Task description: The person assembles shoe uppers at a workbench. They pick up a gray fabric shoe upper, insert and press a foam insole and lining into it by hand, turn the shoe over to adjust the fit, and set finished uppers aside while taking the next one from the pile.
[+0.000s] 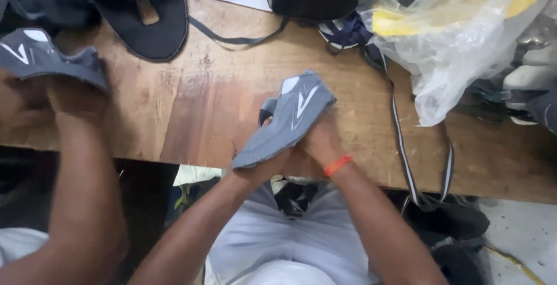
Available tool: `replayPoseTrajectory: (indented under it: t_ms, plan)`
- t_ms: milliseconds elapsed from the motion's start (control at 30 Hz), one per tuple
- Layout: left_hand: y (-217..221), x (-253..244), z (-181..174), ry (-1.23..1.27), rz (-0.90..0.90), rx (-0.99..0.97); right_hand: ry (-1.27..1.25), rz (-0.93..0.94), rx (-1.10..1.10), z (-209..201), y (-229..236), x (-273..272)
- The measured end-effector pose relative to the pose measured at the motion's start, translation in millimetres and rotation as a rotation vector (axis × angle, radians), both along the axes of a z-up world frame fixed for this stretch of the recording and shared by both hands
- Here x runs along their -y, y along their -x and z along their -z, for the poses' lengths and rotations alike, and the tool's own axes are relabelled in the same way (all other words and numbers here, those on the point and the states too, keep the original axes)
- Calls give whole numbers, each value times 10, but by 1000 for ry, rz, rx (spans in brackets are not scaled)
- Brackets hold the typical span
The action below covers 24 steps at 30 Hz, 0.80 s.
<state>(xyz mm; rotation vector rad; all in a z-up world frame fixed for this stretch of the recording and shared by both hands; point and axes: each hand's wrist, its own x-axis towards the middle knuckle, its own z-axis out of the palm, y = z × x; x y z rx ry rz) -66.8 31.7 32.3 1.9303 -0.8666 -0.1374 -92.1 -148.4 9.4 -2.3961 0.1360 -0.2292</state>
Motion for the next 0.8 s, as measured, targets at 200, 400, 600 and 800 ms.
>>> replayPoseTrajectory:
  t_ms: [200, 400, 600, 800]
  plan:
    - [63, 47, 408, -325, -68, 460, 193, -306, 246, -29, -1, -83]
    - [183, 29, 476, -498, 85, 716, 76, -88, 282, 8, 415, -118]
    - [214, 1, 190, -301, 13, 592, 446, 62, 636, -1186, 260, -203]
    - [55, 177, 382, -260, -105, 604, 210, -3, 370, -919, 14, 41]
